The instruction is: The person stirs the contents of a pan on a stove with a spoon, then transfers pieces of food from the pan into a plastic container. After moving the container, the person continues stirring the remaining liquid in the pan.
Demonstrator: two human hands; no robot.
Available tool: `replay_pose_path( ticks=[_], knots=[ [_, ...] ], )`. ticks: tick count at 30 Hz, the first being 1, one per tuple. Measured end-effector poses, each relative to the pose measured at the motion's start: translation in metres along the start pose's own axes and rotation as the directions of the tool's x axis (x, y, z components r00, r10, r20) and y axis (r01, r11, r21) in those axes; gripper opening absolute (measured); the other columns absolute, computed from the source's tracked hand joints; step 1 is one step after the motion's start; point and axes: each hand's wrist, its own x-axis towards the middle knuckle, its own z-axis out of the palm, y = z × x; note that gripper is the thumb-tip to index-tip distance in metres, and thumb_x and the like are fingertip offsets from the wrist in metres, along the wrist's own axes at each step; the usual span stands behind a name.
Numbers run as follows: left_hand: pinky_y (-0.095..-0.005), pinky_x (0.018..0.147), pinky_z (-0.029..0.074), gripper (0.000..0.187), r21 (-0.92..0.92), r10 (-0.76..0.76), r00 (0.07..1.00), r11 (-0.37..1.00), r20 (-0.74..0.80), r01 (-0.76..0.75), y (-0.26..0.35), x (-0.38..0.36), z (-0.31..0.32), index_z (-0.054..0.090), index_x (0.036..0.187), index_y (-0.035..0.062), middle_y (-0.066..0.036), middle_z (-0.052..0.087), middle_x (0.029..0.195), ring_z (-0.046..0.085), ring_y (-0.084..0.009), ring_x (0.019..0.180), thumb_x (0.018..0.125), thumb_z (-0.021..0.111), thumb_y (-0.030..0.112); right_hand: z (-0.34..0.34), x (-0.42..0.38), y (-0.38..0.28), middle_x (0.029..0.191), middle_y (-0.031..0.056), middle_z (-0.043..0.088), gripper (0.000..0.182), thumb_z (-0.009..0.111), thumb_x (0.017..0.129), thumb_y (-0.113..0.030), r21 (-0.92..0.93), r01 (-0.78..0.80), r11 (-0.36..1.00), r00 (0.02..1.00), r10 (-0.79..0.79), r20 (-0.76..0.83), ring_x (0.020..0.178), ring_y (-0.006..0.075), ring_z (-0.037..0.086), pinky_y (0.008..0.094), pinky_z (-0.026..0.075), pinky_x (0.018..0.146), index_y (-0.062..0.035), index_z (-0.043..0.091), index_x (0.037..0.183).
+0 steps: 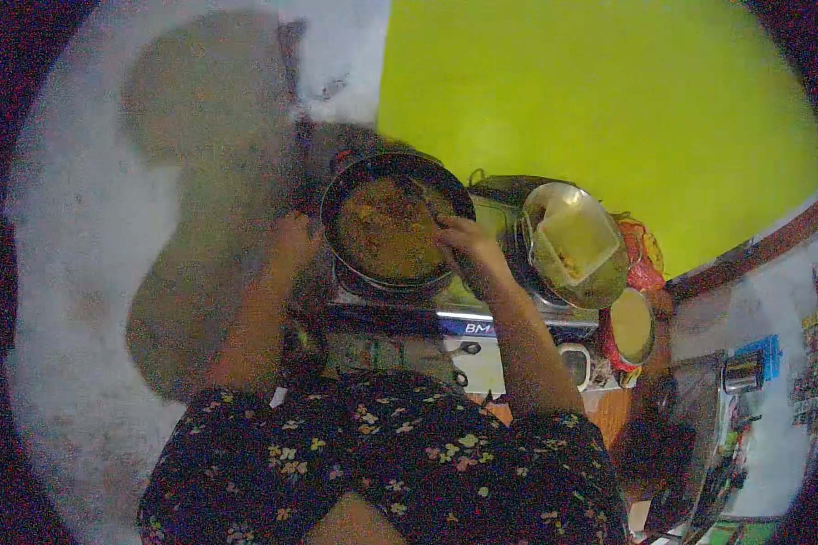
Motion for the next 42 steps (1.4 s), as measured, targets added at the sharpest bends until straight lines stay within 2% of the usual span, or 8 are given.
replay_pose_path(
  ticks=[9,15,18,20,23,31,32,42],
  knots=[
    [-0.0481,0.101,0.038,0.044,-0.024,0.035,0.997,0.999,-0.073,-0.037,-0.005,0.001,0.01,0.058,0.114,-0.001,-0.023,0.049,0.13,0.048,-0.0384,0.119,0.092,0.051,0.037,-0.014,-0.005,-0.013,0.108,0.0117,0.065,0.026,0.064,0.088,-0.022,0.338,-0.383,0.86,0.886,0.445,-0.128,0.101,0.0239,0.06,0.0361,0.049,0.085,-0.0048,0.065,0.107],
    [-0.048,0.099,0.039,0.044,0.029,-0.007,1.0,1.0,-0.013,0.007,0.004,-0.003,-0.003,0.058,0.114,-0.0003,-0.022,0.051,0.126,0.05,-0.0375,0.117,0.091,0.051,0.037,-0.03,-0.011,-0.014,0.096,0.0114,0.067,0.025,0.06,0.09,-0.024,-0.011,-0.116,0.993,0.955,0.108,-0.277,0.09,0.023,0.063,0.035,0.049,0.081,-0.0033,0.066,0.102],
    [-0.0484,0.097,0.04,0.043,0.057,-0.006,0.999,0.998,-0.039,0.008,0.007,-0.005,-0.006,0.058,0.114,-0.0003,-0.021,0.053,0.122,0.051,-0.037,0.114,0.092,0.051,0.036,-0.031,-0.011,-0.007,0.089,0.011,0.067,0.023,0.06,0.09,-0.023,0.14,-0.162,0.977,0.91,0.203,-0.363,0.082,0.0221,0.063,0.0352,0.05,0.076,-0.0012,0.066,0.094],
    [-0.0482,0.096,0.041,0.043,0.065,0.027,0.998,0.998,-0.048,-0.024,0.003,-0.002,-0.002,0.058,0.113,-0.0013,-0.021,0.053,0.122,0.052,-0.0372,0.114,0.092,0.051,0.036,-0.036,-0.012,-0.009,0.085,0.011,0.066,0.023,0.059,0.09,-0.021,0.252,-0.33,0.91,0.842,0.404,-0.358,0.077,0.0215,0.063,0.0357,0.05,0.072,0.0009,0.064,0.089],
    [-0.0478,0.096,0.041,0.043,0.029,-0.002,1.0,1.0,0.001,0.002,0.013,-0.01,-0.016,0.059,0.112,-0.0017,-0.021,0.052,0.124,0.052,-0.0375,0.114,0.092,0.052,0.035,-0.037,-0.011,-0.015,0.081,0.0102,0.065,0.024,0.059,0.09,-0.02,0.823,-0.289,0.489,0.653,0.73,-0.204,0.067,0.0187,0.062,0.0326,0.05,0.063,0.0024,0.062,0.083],
    [-0.0483,0.097,0.041,0.041,0.07,0.003,1.0,0.998,0.023,-0.004,0.007,-0.002,-0.004,0.06,0.111,-0.0005,-0.023,0.051,0.124,0.051,-0.0375,0.115,0.091,0.054,0.034,0.006,-0.024,0.007,0.074,0.0141,0.062,0.026,0.058,0.085,-0.023,0.877,-0.343,0.336,0.608,0.791,-0.065,0.064,0.0236,0.064,0.0339,0.053,0.055,0.0031,0.058,0.088],
    [-0.0486,0.096,0.041,0.041,0.056,0.001,0.998,0.998,0.057,-0.004,0.008,-0.002,-0.009,0.06,0.11,-0.0007,-0.023,0.052,0.122,0.052,-0.0378,0.114,0.09,0.054,0.034,0.004,-0.026,0.005,0.077,0.0118,0.067,0.025,0.056,0.089,-0.022,0.86,-0.402,0.313,0.558,0.829,-0.041,0.058,0.0198,0.064,0.0294,0.045,0.039,-0.0003,0.062,0.079],
    [-0.0501,0.089,0.045,0.041,0.094,0.073,0.99,0.994,-0.121,-0.062,0.006,-0.012,-0.002,0.059,0.11,-0.0014,-0.023,0.056,0.111,0.056,-0.0388,0.105,0.089,0.054,0.033,0.011,-0.028,0.021,0.08,0.0161,0.064,0.022,0.055,0.089,-0.017,0.936,-0.225,0.273,0.602,0.794,-0.087,0.067,0.024,0.065,0.0329,0.054,0.052,0.0037,0.058,0.084]
  ],
)
